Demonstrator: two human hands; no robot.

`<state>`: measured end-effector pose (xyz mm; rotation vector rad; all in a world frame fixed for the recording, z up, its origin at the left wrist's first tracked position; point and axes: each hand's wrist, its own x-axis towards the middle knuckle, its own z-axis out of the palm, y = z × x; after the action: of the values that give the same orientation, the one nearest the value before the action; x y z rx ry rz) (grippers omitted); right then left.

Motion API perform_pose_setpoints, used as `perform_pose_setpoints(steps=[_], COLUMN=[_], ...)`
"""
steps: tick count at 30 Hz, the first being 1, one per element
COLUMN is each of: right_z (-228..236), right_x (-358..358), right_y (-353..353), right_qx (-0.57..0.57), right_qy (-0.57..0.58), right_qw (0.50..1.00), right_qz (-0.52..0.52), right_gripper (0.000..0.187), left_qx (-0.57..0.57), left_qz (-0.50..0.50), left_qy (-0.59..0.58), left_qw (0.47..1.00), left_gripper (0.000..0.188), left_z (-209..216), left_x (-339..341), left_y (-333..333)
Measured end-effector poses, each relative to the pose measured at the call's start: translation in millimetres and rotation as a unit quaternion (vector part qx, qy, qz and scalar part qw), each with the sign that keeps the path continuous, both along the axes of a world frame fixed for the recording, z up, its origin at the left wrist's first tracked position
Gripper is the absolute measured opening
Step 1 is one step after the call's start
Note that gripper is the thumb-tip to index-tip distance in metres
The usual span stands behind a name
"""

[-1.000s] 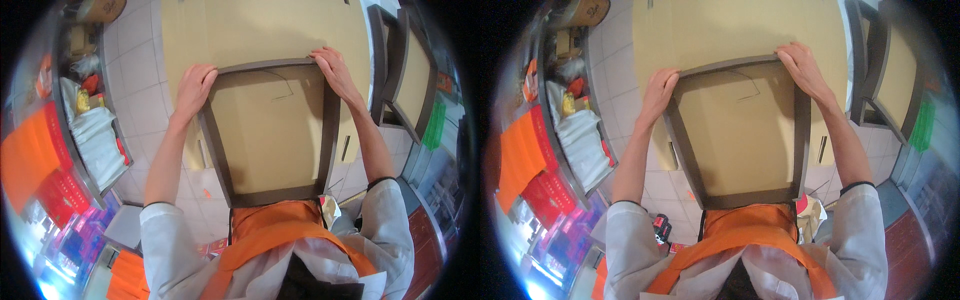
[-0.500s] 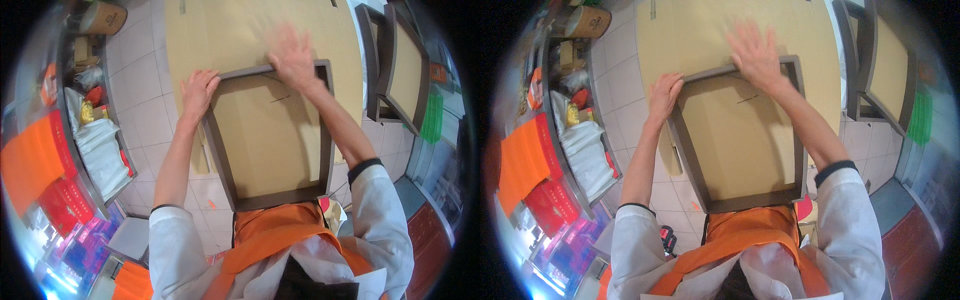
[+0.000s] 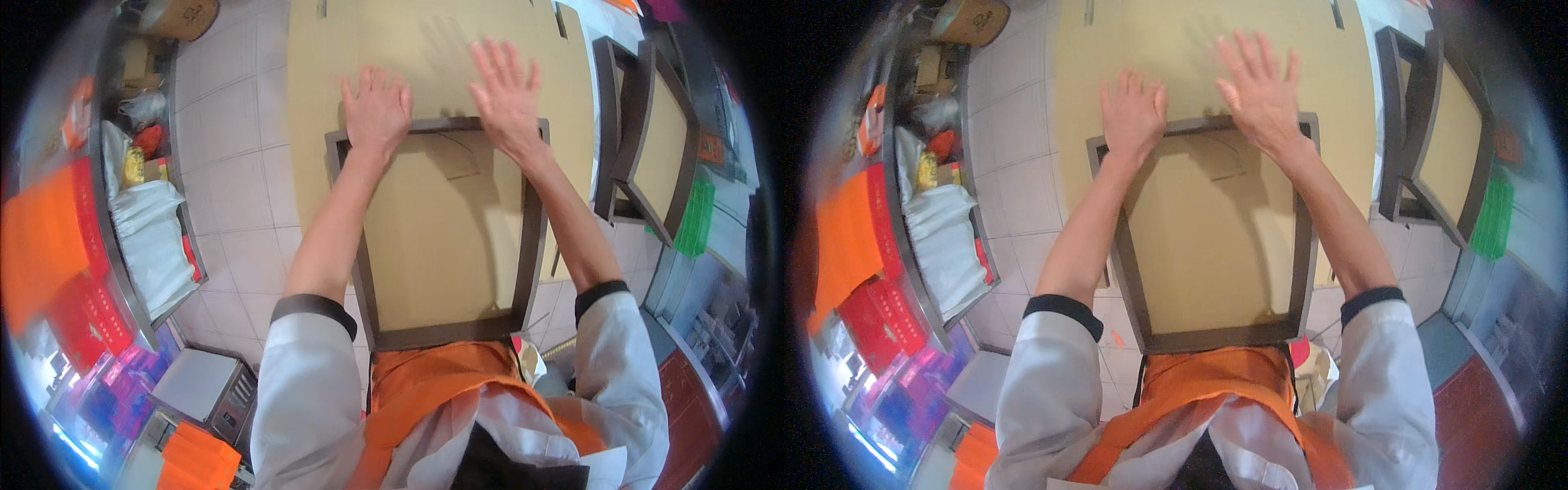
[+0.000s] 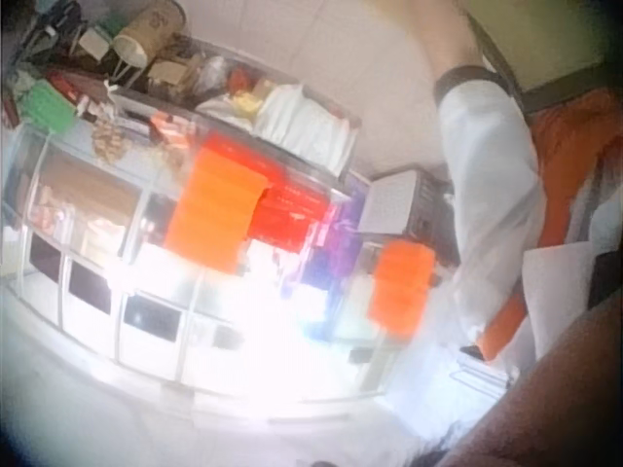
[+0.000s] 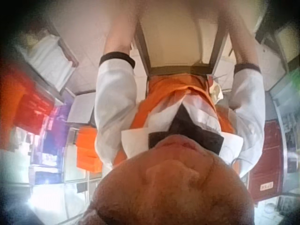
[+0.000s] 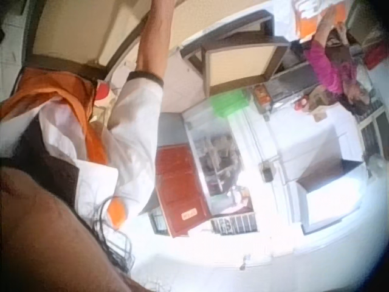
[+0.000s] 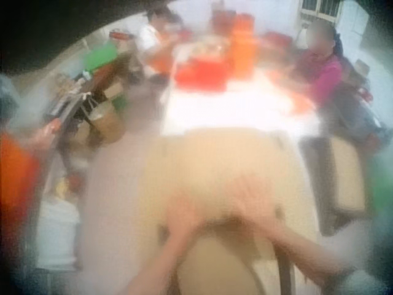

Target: The person assembles a cardboard box by folding and interlocking its flaps. They work on the floor, then move to a table to continue folding and securing the box structure.

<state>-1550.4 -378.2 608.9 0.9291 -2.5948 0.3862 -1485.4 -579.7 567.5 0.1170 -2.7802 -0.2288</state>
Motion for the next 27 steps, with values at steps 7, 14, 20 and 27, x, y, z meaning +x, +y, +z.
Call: perform_pose_setpoints(steps=[7, 14, 20, 27], right_z=[-16.6, 18.4, -7.5, 52.8], right_x=[1.8, 137.0, 333.7, 307.2], right_y=[28.4, 164.3, 213.8, 214.3], right_qx=[0.065, -0.194, -0.259, -0.313], right_qy=[-0.064, -0.330, -0.620, -0.541], right_qw=[0.996, 0.868, 0.686, 0.659], right_qz=[-0.017, -0.316, -0.279, -0.419], right_gripper=[0.051, 0.053, 0.066, 0.068], left_qx=[0.024, 0.444, 0.514, 0.605], left_qz=[0.012, 0.154, 0.226, 0.217], left_qy=[-0.124, -0.053, -0.396, -0.230], left_qw=[0.992, 0.881, 0.726, 0.731], left_gripper=[0.033, 0.041, 0.063, 0.063], left_z=[5.9, 42.5, 49.4, 101.6], left_x=[-2.3, 133.4, 342.5, 297.6], left_y=[1.6, -33.3, 34.3, 66.2])
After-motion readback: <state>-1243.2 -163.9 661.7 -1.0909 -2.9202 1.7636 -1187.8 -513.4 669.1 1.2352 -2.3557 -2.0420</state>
